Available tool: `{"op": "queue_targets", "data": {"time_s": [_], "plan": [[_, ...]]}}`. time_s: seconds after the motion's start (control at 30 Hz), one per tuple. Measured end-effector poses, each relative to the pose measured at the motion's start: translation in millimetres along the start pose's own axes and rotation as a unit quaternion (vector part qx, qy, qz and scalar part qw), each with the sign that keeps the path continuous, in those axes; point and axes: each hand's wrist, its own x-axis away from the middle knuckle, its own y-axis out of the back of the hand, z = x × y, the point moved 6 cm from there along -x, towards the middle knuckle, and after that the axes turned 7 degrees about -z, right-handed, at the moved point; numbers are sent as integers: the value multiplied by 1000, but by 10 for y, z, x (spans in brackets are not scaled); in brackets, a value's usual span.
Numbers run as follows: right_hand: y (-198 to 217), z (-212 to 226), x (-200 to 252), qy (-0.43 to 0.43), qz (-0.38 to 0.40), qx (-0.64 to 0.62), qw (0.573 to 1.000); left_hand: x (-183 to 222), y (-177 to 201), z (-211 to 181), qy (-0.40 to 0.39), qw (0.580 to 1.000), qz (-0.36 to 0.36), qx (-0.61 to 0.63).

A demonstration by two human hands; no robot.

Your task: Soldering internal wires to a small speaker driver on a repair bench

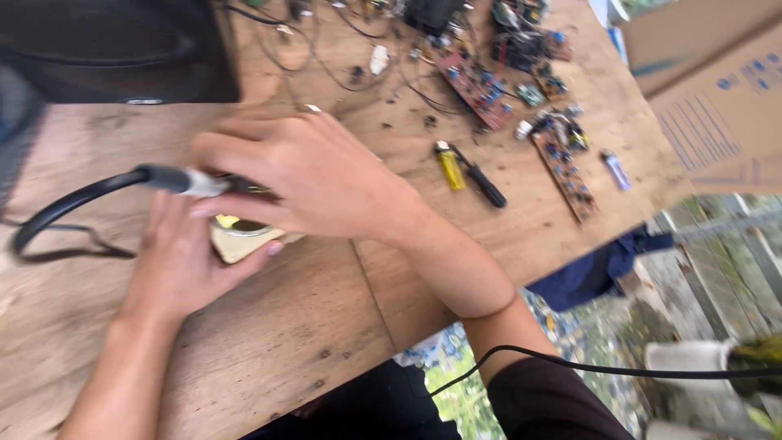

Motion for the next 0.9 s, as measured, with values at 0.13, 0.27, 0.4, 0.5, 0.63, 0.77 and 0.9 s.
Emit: {"op": "queue_targets", "data": {"time_s": [0.13,0.27,0.4,0.5,0.63,0.77,0.9], "plan": [[37,13,2,26,-3,-4,1000,-134,51,-77,16,1000,-4,22],[77,33,-3,20,3,31,999,-140,47,-91,23,998,5,55],[47,-85,36,-12,24,58,998,-159,74,-140,53,994,30,89],[57,-101,37,-17,17,67,997,-165,80,-125,53,994,32,90],[50,-105,0,10,17,42,999,-208,74,-119,44,995,21,93],[45,-27,30,15,26,36,999,-109,42,-127,51,995,25,87],[69,-176,33,-34,1,-4,999,-226,171,-148,54,992,-14,112]]}}
